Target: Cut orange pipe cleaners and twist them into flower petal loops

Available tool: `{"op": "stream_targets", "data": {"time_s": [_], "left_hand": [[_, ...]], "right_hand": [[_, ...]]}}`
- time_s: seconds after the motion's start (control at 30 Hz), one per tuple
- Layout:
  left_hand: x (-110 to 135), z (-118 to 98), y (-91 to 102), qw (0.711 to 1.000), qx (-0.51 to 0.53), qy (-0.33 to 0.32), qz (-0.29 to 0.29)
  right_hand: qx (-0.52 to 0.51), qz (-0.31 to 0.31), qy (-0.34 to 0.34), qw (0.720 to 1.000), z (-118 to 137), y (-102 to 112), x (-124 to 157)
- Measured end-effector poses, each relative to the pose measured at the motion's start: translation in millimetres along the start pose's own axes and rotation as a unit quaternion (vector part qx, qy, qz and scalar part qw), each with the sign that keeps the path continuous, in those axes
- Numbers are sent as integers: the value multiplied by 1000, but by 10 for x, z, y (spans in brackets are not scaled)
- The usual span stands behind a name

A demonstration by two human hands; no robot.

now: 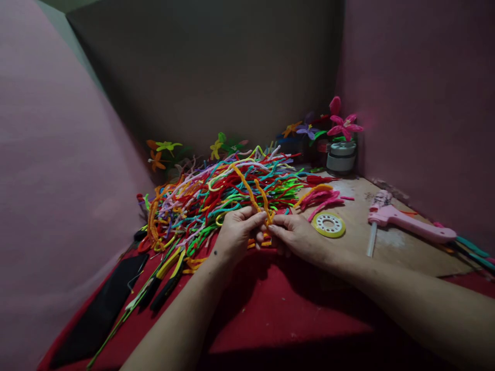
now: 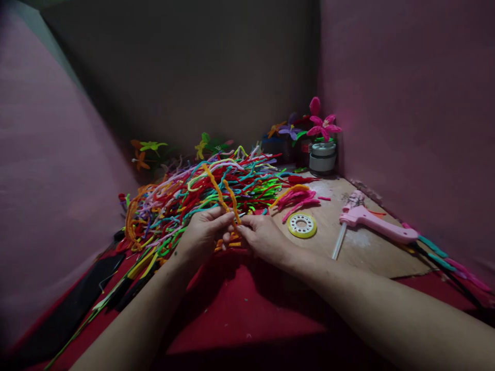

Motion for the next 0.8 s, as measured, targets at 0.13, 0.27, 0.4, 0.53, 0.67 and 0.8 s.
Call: {"op": "stream_targets", "data": {"time_s": [0.13,0.27,0.4,0.53,0.67,0.8], "left_hand": [[-12,27,10,1000,2,-5,20],[-16,49,21,1000,12,-2,27],[2,37,16,999,22,12,39],[10,22,30,999,32,25,27],[8,15,42,998,45,43,8],[21,-6,9,999,37,16,-29]], "right_hand": [[-60,30,-37,997,-17,4,-7],[-162,39,-92,982,-29,14,-12],[-291,57,-122,947,-39,19,-21],[-402,108,-170,893,-54,8,-23],[-459,82,-215,858,-92,2,-30],[-455,22,-228,860,-131,24,-44]]}}
Point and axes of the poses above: each hand's wrist, its own x-axis away from the middle knuckle, its own y-axis out of the back of the hand, z = x × y, the point moved 2 cm from there along -x, towards the middle knuckle, and after that the axes turned 12 degrees about -x, right-handed, at the moved point
